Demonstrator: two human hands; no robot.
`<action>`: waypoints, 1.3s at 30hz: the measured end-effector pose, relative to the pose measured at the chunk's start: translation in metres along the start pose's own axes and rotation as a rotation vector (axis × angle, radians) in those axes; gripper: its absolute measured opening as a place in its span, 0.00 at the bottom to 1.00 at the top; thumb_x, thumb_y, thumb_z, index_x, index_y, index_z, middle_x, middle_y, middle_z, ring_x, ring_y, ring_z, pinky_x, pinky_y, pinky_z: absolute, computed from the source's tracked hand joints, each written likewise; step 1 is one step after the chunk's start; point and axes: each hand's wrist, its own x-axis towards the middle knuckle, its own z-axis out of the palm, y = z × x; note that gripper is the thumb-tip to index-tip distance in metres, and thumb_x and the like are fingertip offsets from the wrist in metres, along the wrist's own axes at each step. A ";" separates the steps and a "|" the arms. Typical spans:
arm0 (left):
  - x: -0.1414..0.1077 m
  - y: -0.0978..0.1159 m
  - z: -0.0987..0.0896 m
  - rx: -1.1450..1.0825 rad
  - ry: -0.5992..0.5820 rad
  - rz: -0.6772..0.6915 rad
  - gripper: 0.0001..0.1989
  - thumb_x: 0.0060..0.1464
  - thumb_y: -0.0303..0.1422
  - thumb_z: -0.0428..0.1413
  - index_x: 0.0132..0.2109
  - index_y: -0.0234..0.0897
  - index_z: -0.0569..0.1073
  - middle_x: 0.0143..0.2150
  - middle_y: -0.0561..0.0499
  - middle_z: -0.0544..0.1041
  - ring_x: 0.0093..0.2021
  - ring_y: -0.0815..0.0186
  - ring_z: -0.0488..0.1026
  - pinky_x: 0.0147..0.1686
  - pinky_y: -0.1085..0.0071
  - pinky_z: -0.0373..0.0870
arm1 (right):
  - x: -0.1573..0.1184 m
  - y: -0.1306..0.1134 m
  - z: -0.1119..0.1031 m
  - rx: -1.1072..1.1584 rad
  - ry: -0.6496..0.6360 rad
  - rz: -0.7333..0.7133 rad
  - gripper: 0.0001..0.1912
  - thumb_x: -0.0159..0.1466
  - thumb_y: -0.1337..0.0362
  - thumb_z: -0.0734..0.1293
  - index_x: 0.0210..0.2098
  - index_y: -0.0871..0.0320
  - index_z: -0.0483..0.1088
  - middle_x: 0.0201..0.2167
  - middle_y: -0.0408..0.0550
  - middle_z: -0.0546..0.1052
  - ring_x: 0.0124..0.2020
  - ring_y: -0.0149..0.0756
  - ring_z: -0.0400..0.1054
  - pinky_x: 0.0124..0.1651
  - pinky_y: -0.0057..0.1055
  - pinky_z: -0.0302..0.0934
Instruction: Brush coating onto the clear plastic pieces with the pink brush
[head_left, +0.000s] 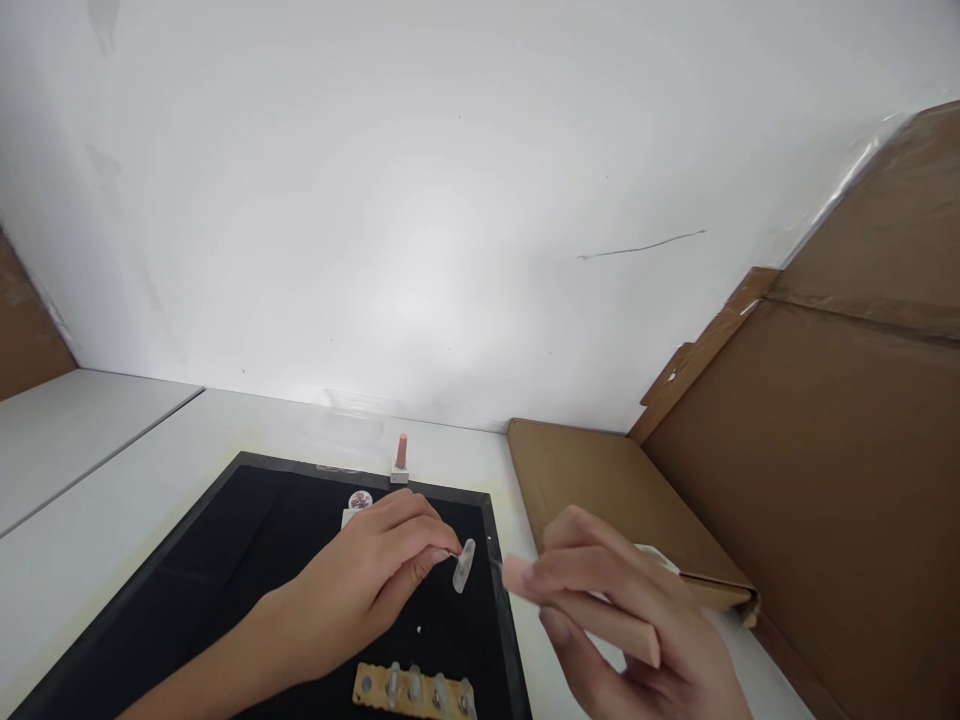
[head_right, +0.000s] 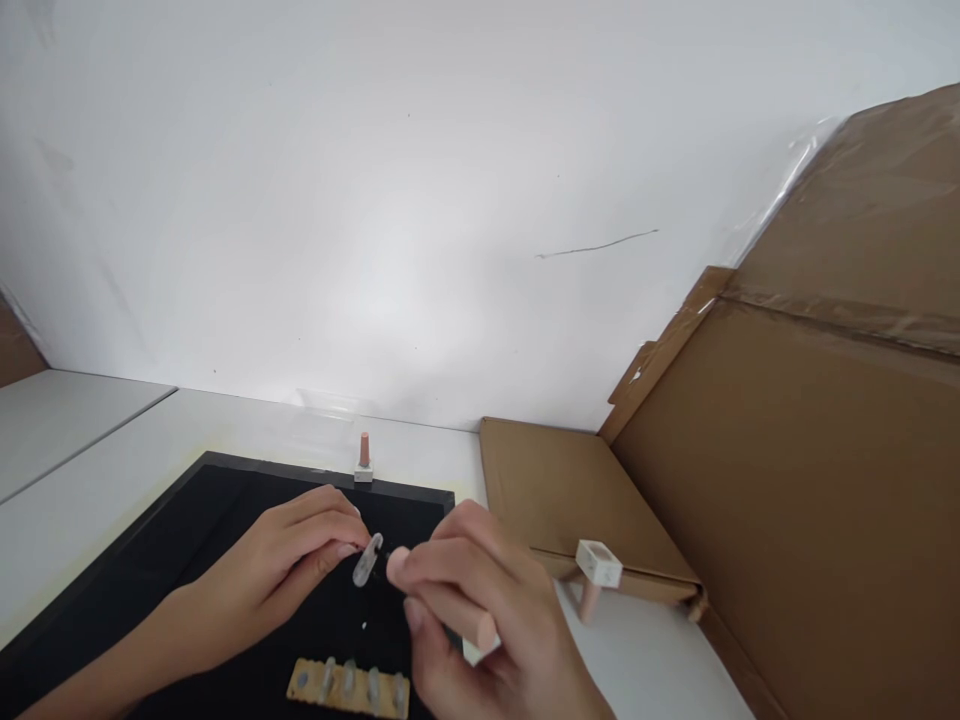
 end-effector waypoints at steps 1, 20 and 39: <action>0.001 0.000 0.000 0.003 0.005 0.002 0.11 0.64 0.22 0.45 0.42 0.36 0.71 0.37 0.49 0.74 0.38 0.67 0.70 0.38 0.72 0.68 | 0.001 -0.002 0.000 0.031 -0.019 -0.008 0.15 0.57 0.79 0.60 0.36 0.55 0.68 0.23 0.42 0.68 0.22 0.30 0.63 0.22 0.25 0.58; 0.000 0.003 0.001 0.068 -0.003 0.058 0.10 0.64 0.22 0.46 0.44 0.35 0.70 0.37 0.49 0.73 0.38 0.66 0.69 0.37 0.73 0.67 | -0.002 -0.002 -0.002 0.023 -0.037 -0.017 0.14 0.56 0.79 0.61 0.34 0.55 0.68 0.23 0.41 0.68 0.21 0.29 0.63 0.21 0.24 0.57; 0.000 0.005 0.001 0.150 -0.021 0.066 0.11 0.65 0.24 0.44 0.44 0.35 0.70 0.37 0.47 0.73 0.38 0.65 0.70 0.37 0.71 0.69 | -0.003 -0.001 -0.002 0.051 -0.025 -0.013 0.14 0.56 0.79 0.61 0.35 0.54 0.68 0.22 0.41 0.68 0.21 0.30 0.63 0.21 0.25 0.56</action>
